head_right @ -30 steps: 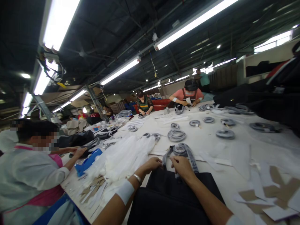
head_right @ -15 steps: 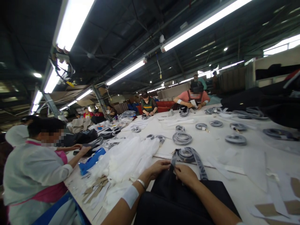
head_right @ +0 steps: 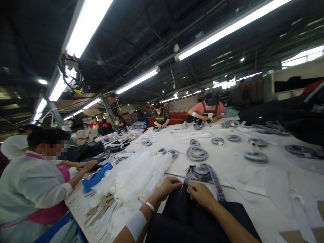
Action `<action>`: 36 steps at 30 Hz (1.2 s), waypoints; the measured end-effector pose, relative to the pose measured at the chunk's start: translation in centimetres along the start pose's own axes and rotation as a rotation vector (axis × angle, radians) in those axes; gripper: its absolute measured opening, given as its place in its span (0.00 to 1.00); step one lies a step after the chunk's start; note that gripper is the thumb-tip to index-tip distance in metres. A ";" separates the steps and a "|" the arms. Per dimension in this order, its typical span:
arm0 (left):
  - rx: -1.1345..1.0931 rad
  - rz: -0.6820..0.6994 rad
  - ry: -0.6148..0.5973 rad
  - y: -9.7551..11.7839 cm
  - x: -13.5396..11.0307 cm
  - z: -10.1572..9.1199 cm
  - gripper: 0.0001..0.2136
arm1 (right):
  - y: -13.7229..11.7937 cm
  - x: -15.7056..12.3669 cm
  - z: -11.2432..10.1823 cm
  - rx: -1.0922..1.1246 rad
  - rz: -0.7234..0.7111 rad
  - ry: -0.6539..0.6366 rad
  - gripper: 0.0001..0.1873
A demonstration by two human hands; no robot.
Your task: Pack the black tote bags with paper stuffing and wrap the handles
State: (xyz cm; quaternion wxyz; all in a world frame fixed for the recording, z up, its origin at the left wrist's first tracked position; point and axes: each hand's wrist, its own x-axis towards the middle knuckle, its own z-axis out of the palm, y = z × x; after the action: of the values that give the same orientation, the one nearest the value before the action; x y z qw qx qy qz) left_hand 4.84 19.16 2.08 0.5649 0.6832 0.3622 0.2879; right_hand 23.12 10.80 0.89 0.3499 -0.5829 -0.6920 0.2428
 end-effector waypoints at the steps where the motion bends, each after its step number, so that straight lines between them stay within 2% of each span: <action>1: -0.014 -0.001 0.006 0.3 -0.1 -0.2 0.15 | 0.0 0.0 0.0 0.001 -0.009 0.006 0.19; 3: -0.060 -0.012 -0.007 0.8 -0.4 -0.5 0.16 | -0.2 -0.1 -0.3 0.003 0.001 0.031 0.18; 5: -0.127 -0.030 -0.035 1.2 -0.8 -0.6 0.17 | -0.4 -0.2 -0.6 0.016 0.070 0.079 0.17; 8: -0.257 -0.040 -0.054 1.5 -1.2 -0.7 0.18 | -0.7 -0.4 -1.2 0.091 0.192 0.146 0.20; 10: -0.360 -0.024 -0.045 1.6 -1.4 -0.7 0.17 | -1.0 -0.7 -1.5 0.169 0.196 0.164 0.20; 13: -0.490 0.002 -0.048 1.8 -1.5 -0.7 0.16 | -1.6 -1.1 -1.7 0.350 0.186 0.155 0.21; 17: -0.565 -0.013 -0.092 2.2 -1.8 -0.6 0.19 | -2.3 -1.3 -1.8 0.719 0.175 0.125 0.20; 20: -0.593 -0.026 -0.098 2.1 -1.8 -0.4 0.21 | -2.6 -1.3 -1.8 0.837 0.199 0.115 0.21; 23: -0.611 -0.033 -0.085 1.6 -1.8 -0.1 0.22 | -3.0 -1.4 -2.1 0.856 0.204 0.028 0.23; 27: -0.626 -0.035 -0.079 1.2 -1.9 0.3 0.25 | -4.1 -1.9 -2.8 0.878 0.098 -0.077 0.26; 31: -0.621 -0.038 -0.080 1.4 -2.1 0.5 0.26 | -4.2 -1.9 -2.9 0.791 0.073 0.000 0.28; 34: -0.603 -0.037 -0.083 1.6 -2.4 0.5 0.28 | -3.3 -1.5 -2.5 0.637 0.097 0.103 0.26; 36: -0.562 -0.001 -0.126 1.8 -2.7 0.4 0.29 | -2.7 -1.2 -2.3 0.541 0.083 0.143 0.24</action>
State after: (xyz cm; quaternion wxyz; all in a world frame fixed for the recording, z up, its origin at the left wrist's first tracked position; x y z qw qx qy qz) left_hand 3.88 16.55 3.80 0.7537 0.5162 0.2327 0.3337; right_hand 23.24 8.89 4.11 0.5303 -0.5117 -0.5511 0.3913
